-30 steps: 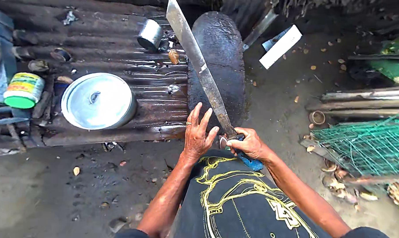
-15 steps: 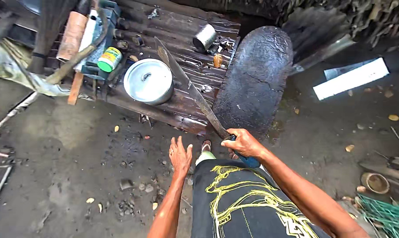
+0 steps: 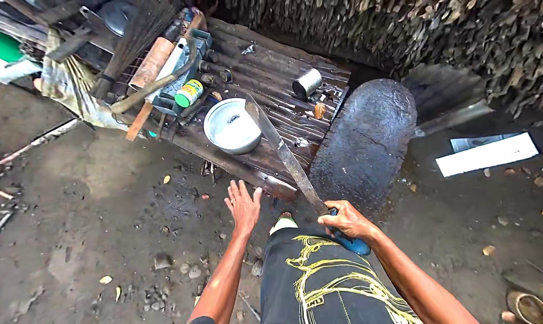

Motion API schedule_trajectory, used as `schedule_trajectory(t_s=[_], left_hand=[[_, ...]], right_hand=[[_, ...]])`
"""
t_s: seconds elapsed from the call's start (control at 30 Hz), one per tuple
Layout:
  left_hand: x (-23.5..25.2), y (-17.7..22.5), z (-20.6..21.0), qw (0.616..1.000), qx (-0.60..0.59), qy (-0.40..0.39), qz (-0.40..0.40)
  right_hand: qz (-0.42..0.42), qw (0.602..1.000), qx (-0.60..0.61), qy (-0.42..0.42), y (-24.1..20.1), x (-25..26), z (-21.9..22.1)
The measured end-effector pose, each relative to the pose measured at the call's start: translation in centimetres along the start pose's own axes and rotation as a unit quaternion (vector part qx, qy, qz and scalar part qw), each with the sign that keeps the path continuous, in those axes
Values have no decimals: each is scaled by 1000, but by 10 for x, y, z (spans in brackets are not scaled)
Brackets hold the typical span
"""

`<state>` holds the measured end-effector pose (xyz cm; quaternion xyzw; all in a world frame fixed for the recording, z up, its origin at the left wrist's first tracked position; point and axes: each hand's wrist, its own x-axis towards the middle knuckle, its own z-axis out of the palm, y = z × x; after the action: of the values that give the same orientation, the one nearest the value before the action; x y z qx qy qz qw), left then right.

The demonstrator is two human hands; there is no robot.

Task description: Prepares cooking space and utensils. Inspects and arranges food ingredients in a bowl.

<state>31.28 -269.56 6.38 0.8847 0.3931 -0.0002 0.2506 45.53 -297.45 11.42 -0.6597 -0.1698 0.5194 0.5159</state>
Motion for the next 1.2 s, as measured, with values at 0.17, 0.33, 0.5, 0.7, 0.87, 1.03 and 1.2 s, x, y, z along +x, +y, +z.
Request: schedule_trajectory(t_s=[0.17,0.33,0.5,0.7,0.87,1.03,1.2], left_hand=[[-3,72,21,917,-69,74,386],[31,-4,15,997,40,-66,12],[39,-63,-27,987,53,-131,-82],[162,2,-81,989,-23,84,121],[253,16,-84,984,54,64,159],[283,15,-72,976,118,17,182],[284,14,-84,976,116,18,182]], right_hand=[[-5,1000,-1,-2,3,-3,4],[-3,990,-130,47,16,-18,-2],[-12,977,-83,196,23,-34,5],[-64,967,29,243,3,-47,-5],[81,902,-78,418,36,-67,4],[141,863,-40,484,82,-80,43],[143,838,44,524,91,-85,67]])
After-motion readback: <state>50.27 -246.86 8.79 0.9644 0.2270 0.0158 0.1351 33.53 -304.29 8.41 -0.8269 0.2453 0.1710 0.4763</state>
